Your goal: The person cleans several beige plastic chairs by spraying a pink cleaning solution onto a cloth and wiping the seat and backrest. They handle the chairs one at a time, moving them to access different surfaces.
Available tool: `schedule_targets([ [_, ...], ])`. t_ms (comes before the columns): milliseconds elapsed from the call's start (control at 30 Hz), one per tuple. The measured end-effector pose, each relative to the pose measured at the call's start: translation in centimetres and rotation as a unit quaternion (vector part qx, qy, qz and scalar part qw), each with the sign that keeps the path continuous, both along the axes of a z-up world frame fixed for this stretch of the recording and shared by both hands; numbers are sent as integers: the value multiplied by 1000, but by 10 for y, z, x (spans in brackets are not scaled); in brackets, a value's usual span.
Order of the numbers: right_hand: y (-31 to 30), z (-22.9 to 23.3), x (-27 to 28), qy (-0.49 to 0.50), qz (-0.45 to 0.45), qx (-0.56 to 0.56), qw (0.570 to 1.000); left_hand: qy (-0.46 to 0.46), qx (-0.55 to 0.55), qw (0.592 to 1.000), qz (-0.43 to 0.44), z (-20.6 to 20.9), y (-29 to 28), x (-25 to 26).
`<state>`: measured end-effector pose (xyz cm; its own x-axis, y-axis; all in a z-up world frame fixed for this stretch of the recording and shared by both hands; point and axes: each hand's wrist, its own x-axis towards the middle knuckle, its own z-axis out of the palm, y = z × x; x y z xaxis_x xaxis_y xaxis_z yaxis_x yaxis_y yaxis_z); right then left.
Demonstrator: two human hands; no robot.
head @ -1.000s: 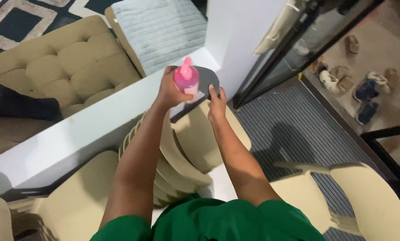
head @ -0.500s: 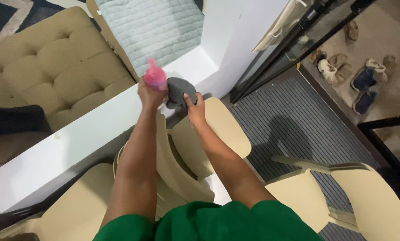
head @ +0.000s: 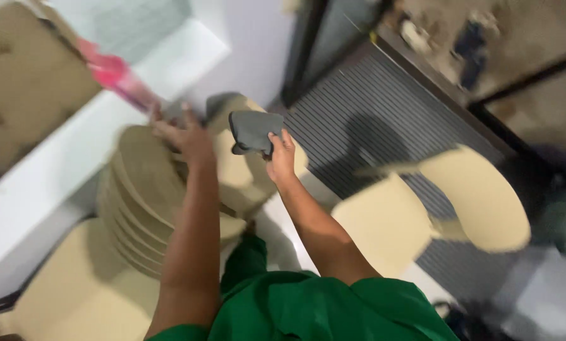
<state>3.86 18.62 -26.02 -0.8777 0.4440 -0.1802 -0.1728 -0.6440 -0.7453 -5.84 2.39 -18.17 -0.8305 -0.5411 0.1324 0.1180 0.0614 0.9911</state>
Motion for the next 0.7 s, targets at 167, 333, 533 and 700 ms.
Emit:
schedule_targets([
  [167, 93, -63, 135, -40, -59, 33, 997, 50, 30, 956, -286, -41, 121, 149],
  [333, 198, -138, 296, -197, -83, 326, 921, -86, -41, 906, -412, -158, 204, 270],
  [533, 245, -168, 401, -477, -88, 433, 760, -199, -184, 787, -554, -266, 230, 342],
  [700, 234, -178, 394, -372, 41, 696, 613, -115, -306, 787, -523, -329, 244, 352],
])
